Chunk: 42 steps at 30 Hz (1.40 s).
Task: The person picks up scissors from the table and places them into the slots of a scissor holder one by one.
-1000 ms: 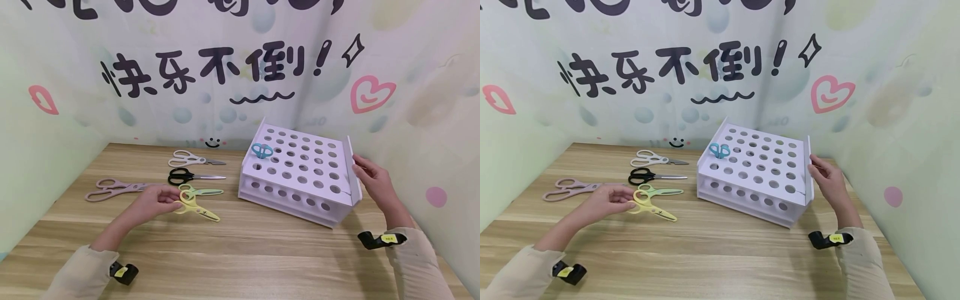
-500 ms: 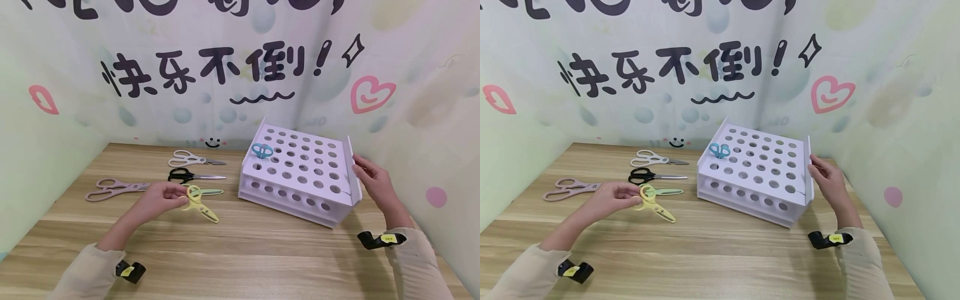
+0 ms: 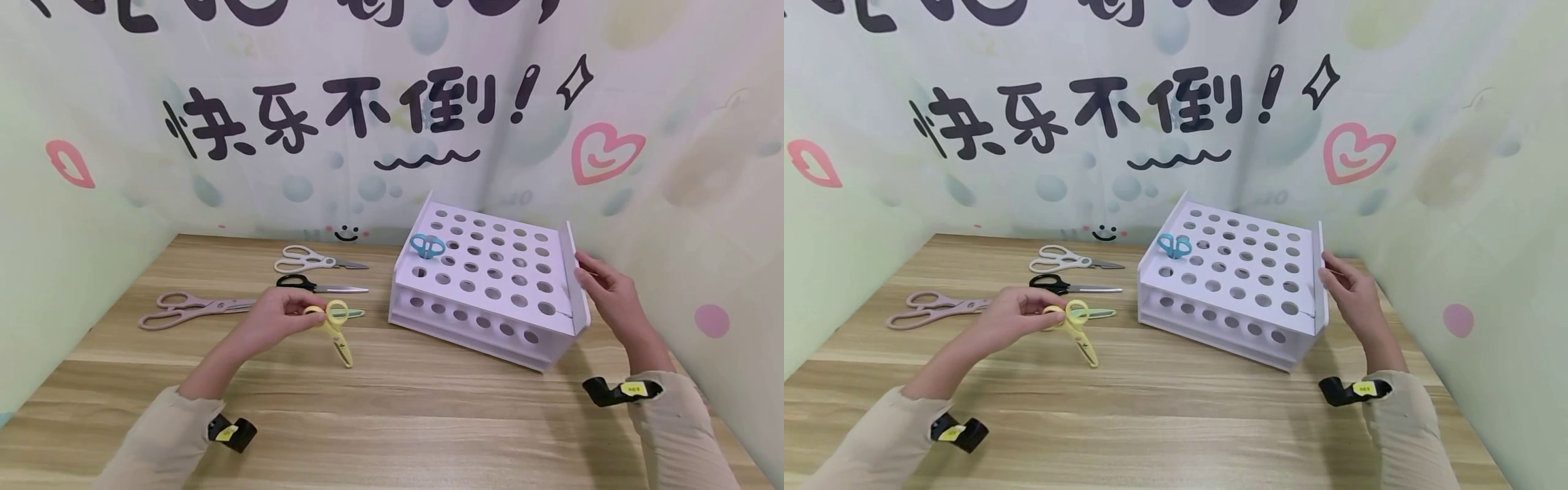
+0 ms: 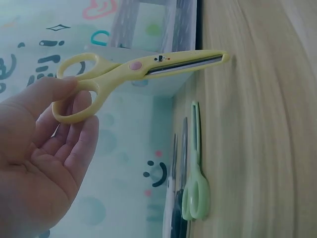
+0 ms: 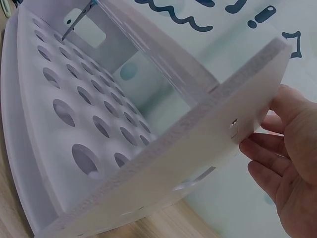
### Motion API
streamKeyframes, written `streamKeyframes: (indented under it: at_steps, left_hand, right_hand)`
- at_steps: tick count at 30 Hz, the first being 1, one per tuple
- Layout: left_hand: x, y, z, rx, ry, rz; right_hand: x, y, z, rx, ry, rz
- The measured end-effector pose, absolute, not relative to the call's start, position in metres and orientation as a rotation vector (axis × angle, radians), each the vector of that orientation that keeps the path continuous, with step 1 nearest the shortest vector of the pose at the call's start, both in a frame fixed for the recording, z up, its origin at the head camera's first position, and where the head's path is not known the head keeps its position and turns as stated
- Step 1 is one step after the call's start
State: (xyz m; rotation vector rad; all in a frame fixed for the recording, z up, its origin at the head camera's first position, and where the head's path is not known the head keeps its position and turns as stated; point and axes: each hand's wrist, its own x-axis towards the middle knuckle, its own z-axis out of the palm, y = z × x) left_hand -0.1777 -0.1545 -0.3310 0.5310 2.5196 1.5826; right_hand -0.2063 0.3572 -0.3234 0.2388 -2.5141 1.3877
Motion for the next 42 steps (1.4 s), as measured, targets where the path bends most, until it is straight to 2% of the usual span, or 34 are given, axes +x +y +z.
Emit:
streamKeyframes:
  at_steps: [14,42]
  left_hand:
    - [-0.193,-0.138,-0.309,0.632,2.478,1.665]
    - [-0.227,-0.076,-0.237,0.703,2.426,1.816]
  right_hand:
    - [-0.208,0.359,-0.325,0.218,-2.514,1.384]
    - [-0.208,0.357,-0.325,0.201,-2.507,1.395]
